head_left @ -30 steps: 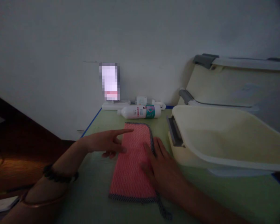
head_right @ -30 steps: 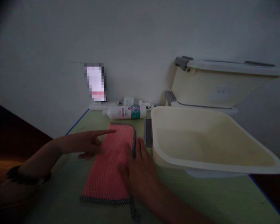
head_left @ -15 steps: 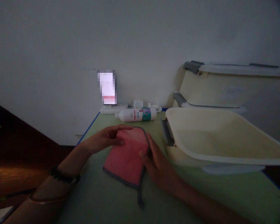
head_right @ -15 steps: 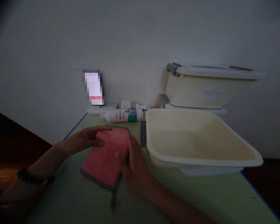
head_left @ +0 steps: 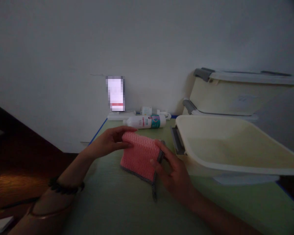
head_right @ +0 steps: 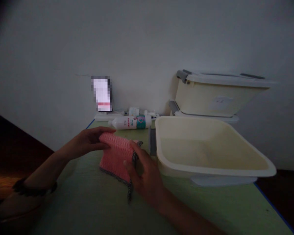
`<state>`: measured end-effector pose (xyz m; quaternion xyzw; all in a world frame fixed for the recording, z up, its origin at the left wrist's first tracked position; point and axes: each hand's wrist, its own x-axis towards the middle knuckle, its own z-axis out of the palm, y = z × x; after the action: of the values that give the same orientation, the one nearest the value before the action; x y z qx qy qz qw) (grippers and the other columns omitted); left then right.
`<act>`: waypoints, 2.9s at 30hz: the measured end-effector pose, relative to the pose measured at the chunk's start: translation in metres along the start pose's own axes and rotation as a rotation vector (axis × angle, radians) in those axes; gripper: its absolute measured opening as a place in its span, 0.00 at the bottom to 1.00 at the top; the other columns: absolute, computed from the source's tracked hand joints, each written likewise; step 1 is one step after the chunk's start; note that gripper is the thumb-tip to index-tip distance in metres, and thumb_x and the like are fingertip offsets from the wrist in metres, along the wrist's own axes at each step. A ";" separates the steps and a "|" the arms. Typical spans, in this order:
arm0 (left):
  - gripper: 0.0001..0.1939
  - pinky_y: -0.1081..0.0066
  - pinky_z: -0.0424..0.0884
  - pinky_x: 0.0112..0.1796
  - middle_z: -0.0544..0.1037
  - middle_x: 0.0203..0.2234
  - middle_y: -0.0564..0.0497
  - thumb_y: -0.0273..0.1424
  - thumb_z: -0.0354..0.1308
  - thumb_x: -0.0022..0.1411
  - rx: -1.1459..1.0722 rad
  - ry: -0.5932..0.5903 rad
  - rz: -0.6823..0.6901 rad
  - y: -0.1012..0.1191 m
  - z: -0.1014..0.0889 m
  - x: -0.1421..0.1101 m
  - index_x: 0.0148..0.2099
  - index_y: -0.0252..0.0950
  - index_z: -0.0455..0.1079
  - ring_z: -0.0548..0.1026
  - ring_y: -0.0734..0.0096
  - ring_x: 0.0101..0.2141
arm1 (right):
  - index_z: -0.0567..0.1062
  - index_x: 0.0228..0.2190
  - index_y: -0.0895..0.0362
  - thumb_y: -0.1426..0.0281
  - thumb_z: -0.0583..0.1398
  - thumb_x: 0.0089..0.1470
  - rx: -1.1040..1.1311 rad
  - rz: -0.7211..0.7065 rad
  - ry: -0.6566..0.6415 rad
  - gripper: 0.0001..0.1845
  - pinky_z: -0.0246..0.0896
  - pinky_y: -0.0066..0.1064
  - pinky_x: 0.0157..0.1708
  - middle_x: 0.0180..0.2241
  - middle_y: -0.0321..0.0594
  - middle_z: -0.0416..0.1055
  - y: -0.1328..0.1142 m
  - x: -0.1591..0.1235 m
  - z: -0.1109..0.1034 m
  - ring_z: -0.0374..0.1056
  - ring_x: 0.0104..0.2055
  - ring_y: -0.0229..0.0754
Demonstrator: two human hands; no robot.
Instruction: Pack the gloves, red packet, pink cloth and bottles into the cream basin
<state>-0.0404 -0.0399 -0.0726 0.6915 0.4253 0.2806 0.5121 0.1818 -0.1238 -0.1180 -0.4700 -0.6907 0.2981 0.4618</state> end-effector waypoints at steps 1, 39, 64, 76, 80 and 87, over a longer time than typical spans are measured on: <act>0.25 0.66 0.71 0.40 0.75 0.34 0.51 0.33 0.64 0.49 0.060 0.015 0.022 0.001 -0.001 0.000 0.51 0.34 0.67 0.73 0.69 0.34 | 0.62 0.55 0.54 0.64 0.56 0.55 -0.034 -0.031 0.011 0.26 0.56 0.41 0.55 0.54 0.44 0.65 -0.001 -0.001 0.000 0.60 0.57 0.46; 0.17 0.73 0.66 0.25 0.76 0.23 0.50 0.44 0.55 0.53 0.556 -0.057 -0.268 -0.020 0.001 0.008 0.37 0.35 0.67 0.73 0.69 0.23 | 0.70 0.49 0.59 0.68 0.47 0.61 -0.656 -0.152 -0.328 0.20 0.42 0.49 0.61 0.54 0.44 0.66 0.007 -0.004 0.011 0.56 0.59 0.47; 0.19 0.71 0.62 0.27 0.75 0.24 0.49 0.44 0.49 0.56 0.633 0.112 -0.116 -0.034 0.012 0.020 0.31 0.33 0.72 0.71 0.68 0.26 | 0.72 0.38 0.59 0.73 0.57 0.52 -0.555 -0.291 -0.228 0.10 0.63 0.40 0.43 0.38 0.43 0.72 0.004 0.004 -0.003 0.65 0.41 0.45; 0.15 0.69 0.67 0.31 0.78 0.27 0.47 0.41 0.52 0.55 0.436 0.183 -0.144 -0.037 0.016 0.023 0.30 0.34 0.70 0.75 0.66 0.30 | 0.75 0.34 0.57 0.78 0.57 0.54 -0.580 -0.347 -0.266 0.08 0.65 0.38 0.40 0.33 0.40 0.72 0.011 -0.001 0.011 0.66 0.37 0.42; 0.13 0.70 0.68 0.31 0.79 0.28 0.48 0.41 0.53 0.55 0.374 0.202 -0.140 -0.036 0.018 0.024 0.33 0.35 0.67 0.76 0.66 0.30 | 0.75 0.35 0.58 0.76 0.57 0.54 -0.560 -0.331 -0.249 0.07 0.65 0.37 0.40 0.33 0.40 0.73 0.011 -0.001 0.010 0.66 0.37 0.43; 0.18 0.68 0.69 0.34 0.80 0.29 0.50 0.39 0.59 0.52 0.198 0.163 -0.063 -0.038 0.015 0.022 0.43 0.35 0.66 0.76 0.67 0.31 | 0.75 0.35 0.57 0.76 0.59 0.53 -0.632 -0.326 -0.265 0.07 0.64 0.38 0.40 0.33 0.40 0.72 0.013 -0.001 0.013 0.66 0.37 0.43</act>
<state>-0.0283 -0.0231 -0.1147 0.6999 0.5127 0.2760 0.4136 0.1752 -0.1193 -0.1340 -0.4306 -0.8680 0.0511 0.2420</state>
